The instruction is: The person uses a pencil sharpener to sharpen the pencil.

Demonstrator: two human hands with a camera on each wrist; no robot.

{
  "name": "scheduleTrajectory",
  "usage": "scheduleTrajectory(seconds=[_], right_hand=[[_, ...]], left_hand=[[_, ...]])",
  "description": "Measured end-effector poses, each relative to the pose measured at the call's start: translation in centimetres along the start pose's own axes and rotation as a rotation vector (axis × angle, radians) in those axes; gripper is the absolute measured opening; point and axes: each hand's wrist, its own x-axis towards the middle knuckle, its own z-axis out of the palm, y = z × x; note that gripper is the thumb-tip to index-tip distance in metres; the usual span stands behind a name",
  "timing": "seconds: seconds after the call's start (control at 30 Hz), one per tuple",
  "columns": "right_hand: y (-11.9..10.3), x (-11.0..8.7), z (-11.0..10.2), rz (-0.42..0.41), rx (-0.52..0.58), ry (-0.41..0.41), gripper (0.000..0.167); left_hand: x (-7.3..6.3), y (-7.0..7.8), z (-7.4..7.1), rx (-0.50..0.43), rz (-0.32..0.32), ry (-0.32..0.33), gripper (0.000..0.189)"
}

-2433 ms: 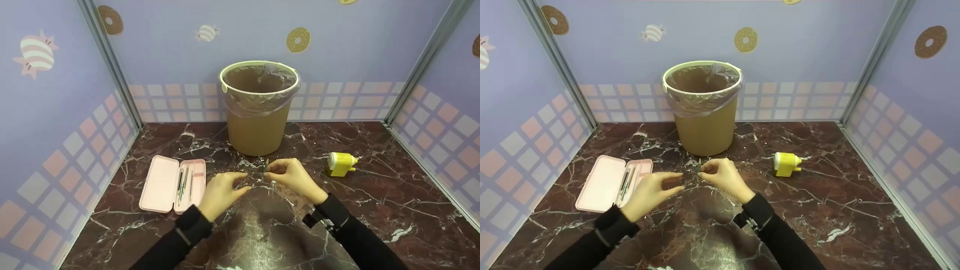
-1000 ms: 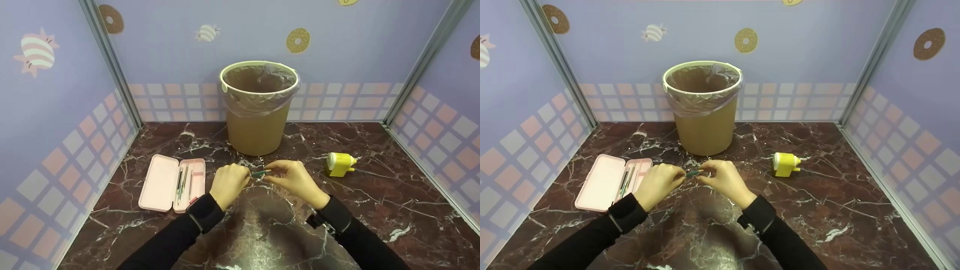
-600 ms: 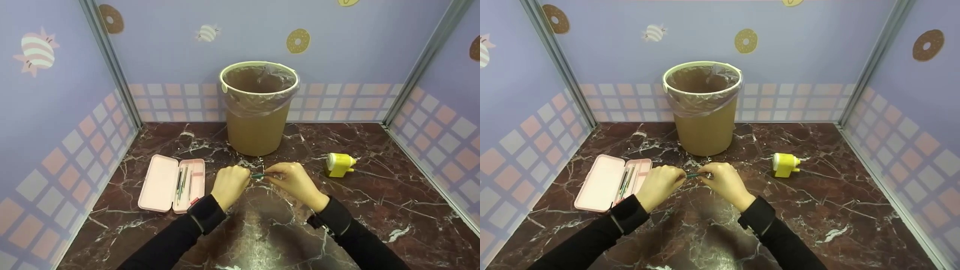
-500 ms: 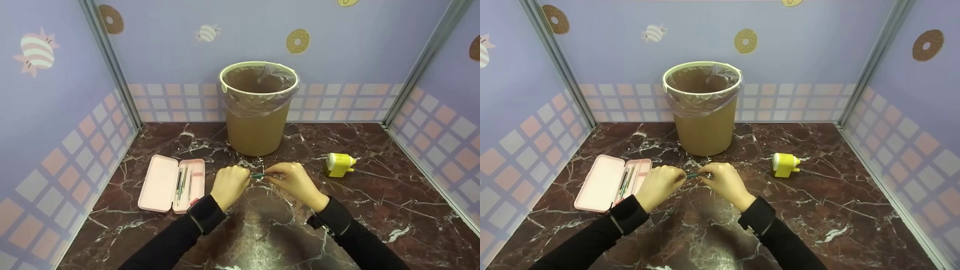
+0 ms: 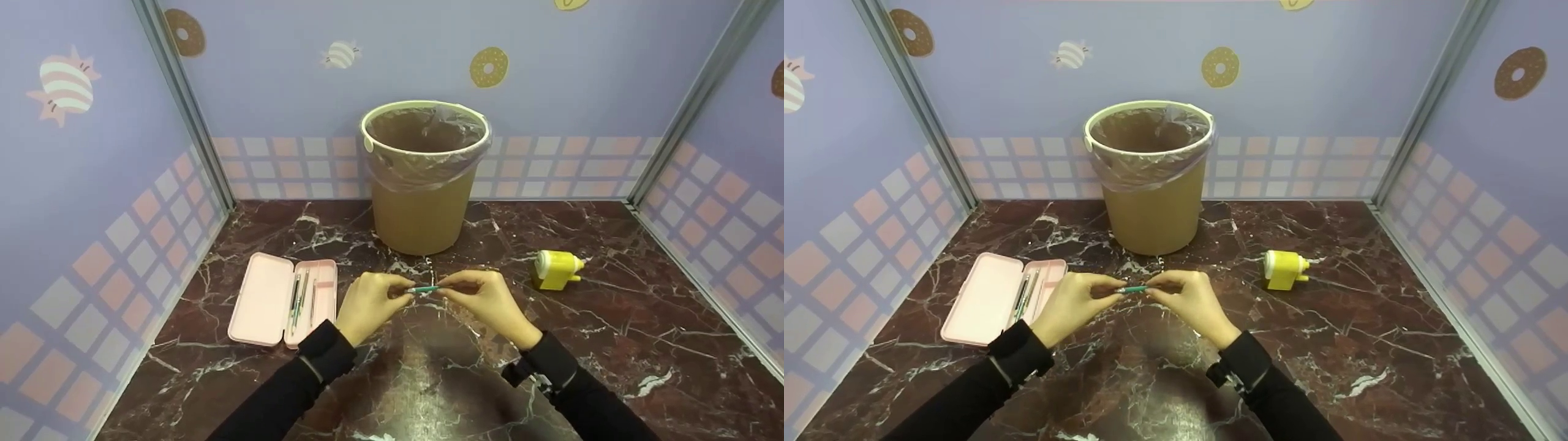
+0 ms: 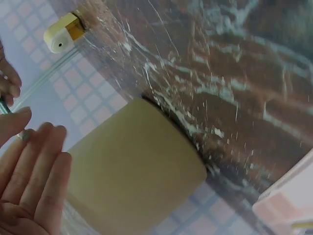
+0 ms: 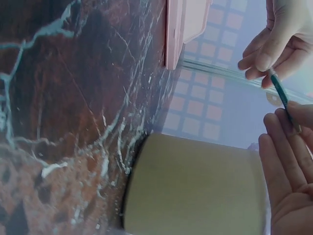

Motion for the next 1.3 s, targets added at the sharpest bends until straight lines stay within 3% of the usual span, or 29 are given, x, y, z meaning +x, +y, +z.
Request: scheduleTrajectory(seconds=[0.27,0.53,0.73,0.87,1.13,1.3], right_hand=[[1.1,-0.6,-0.1,0.026,0.056,-0.003,0.015],[1.5,-1.0,-0.3,0.007,-0.037,-0.017,0.015],[1.8,-1.2,-1.5,0.016,-0.040,-0.009,0.020],[2.8,-1.4,-3.8,-0.018,-0.128,0.018,0.025],[6.8,-1.8,-11.4,-0.098,-0.582,0.061,0.036],[9.0,-2.3,-15.7,-0.024,-0.708,0.022,0.046]], left_hand=[[-0.2,0.0,0.3,-0.086,0.035,0.015,0.015],[-0.2,0.1,0.5,-0.074,0.072,0.000,0.016],[-0.1,-0.1,0.6,-0.068,0.068,-0.008,0.015],[-0.2,-0.3,0.6,-0.087,0.060,-0.009,0.014],[-0.4,-0.7,0.9,-0.083,0.063,-0.015,0.012],[-0.4,-1.0,1.0,-0.083,0.057,-0.023,0.013]])
